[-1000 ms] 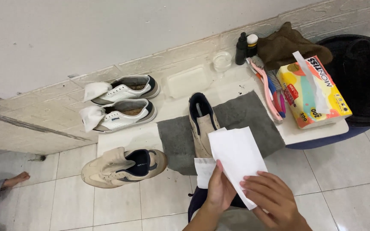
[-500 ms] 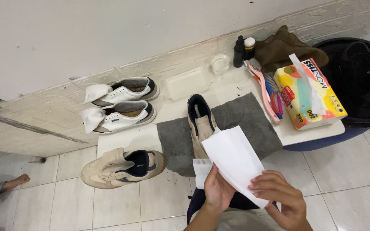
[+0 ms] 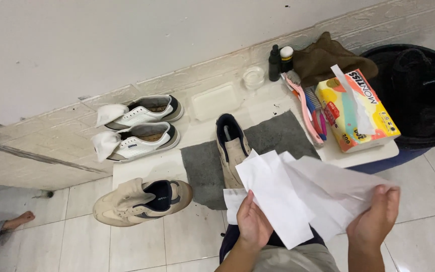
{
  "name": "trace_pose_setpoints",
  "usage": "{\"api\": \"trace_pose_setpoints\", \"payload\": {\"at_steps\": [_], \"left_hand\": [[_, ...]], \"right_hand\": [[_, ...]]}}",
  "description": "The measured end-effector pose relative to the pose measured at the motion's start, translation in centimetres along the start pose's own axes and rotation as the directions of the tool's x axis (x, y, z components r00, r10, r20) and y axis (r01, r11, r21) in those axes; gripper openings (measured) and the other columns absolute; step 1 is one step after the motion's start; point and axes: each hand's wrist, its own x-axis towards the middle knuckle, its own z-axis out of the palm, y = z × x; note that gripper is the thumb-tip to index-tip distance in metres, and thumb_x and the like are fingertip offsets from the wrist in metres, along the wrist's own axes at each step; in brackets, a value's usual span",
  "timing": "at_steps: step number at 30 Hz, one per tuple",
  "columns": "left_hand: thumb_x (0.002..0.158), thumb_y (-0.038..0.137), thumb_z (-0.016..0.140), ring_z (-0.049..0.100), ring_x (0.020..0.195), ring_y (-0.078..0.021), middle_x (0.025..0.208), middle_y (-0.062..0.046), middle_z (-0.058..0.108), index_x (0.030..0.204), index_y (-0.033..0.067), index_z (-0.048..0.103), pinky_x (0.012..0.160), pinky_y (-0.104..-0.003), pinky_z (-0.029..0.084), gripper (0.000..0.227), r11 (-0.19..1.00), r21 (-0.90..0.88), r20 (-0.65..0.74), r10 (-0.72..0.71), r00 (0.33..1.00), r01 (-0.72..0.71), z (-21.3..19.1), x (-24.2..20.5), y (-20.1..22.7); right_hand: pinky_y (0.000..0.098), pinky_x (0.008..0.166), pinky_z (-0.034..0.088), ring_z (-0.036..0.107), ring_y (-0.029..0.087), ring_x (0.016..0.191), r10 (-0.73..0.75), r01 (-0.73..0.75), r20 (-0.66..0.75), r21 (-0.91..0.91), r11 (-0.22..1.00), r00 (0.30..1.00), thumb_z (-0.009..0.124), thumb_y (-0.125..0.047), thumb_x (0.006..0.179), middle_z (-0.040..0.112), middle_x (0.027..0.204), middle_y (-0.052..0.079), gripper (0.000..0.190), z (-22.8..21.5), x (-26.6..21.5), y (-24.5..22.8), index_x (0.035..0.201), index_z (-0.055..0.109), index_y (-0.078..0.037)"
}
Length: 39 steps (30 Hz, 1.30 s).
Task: Wrapping a shoe with tissue paper to protect it, likely after a cleaning process.
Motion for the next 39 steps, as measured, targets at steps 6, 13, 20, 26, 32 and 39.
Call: {"api": "trace_pose_setpoints", "payload": {"at_steps": [6,13,20,26,32,39], "left_hand": [[0.090,0.035,0.045,0.051,0.126,-0.0320,0.136,-0.013,0.058,0.138,0.0068,0.054,0.109,-0.045,0.036,0.056,0.999,0.033,-0.135,-0.018,0.991,0.023,0.8,-0.3,0.2],[0.083,0.015,0.061,0.058,0.117,-0.0350,0.128,-0.020,0.063,0.135,0.0011,0.054,0.102,-0.049,0.047,0.054,0.981,0.194,-0.137,0.004,0.991,0.023,0.3,0.6,-0.4],[0.097,0.017,0.051,0.067,0.099,-0.0479,0.126,-0.031,0.063,0.114,0.0012,0.054,0.072,-0.055,0.058,0.023,0.970,0.217,0.063,-0.122,0.991,0.106,0.9,6.8,-4.3],[0.088,0.012,0.055,0.060,0.116,-0.0278,0.134,-0.014,0.055,0.139,0.0169,0.026,0.093,-0.042,0.050,0.059,0.441,0.877,0.101,0.225,0.969,-0.194,7.7,11.0,-4.9],[0.082,-0.018,0.044,0.010,0.150,-0.0327,0.160,-0.019,0.008,0.149,0.0135,0.008,0.117,-0.045,0.019,0.082,0.289,0.837,0.262,0.534,0.804,-0.464,8.9,12.0,-4.8],[0.077,-0.014,0.063,0.007,0.143,-0.0461,0.155,-0.025,-0.008,0.152,0.0155,0.011,0.109,-0.059,0.025,0.096,-0.357,0.890,0.419,0.398,0.816,-0.283,9.0,11.3,-4.8]], "right_hand": [[0.0240,0.086,0.034,0.037,0.009,0.098,-0.399,0.381,-0.024,-0.246,0.891,0.917,0.045,-0.030,0.114,0.038,0.112,-0.002,0.018,-0.8,2.5,0.6,0.105,0.037,-0.016],[0.0288,0.090,0.038,0.041,0.014,0.100,-0.526,0.485,-0.082,-0.288,0.825,0.846,0.048,-0.018,0.116,0.042,0.111,0.003,0.008,-4.9,7.1,2.3,0.113,0.043,-0.012],[0.0481,0.107,0.057,0.063,0.032,0.119,-0.610,0.617,-0.291,-0.077,0.783,0.737,0.058,-0.018,0.112,0.060,0.124,0.023,0.020,-10.2,10.8,1.7,0.121,0.052,-0.001],[0.0437,0.109,0.043,0.050,0.031,0.115,-0.691,0.652,-0.141,-0.243,0.718,0.709,0.043,-0.007,0.115,0.048,0.119,0.021,0.018,-10.1,9.5,-1.2,0.127,0.047,0.005],[0.0332,0.103,0.046,0.047,0.019,0.105,-0.566,0.536,-0.199,-0.187,0.823,0.800,0.050,-0.013,0.115,0.045,0.109,0.006,0.007,-8.1,8.2,-3.2,0.115,0.049,-0.006],[0.0296,0.097,0.038,0.041,0.016,0.103,-0.540,0.502,-0.097,-0.261,0.825,0.836,0.046,-0.010,0.116,0.040,0.111,0.006,0.005,-9.6,7.9,-1.5,0.115,0.042,-0.007]]}}
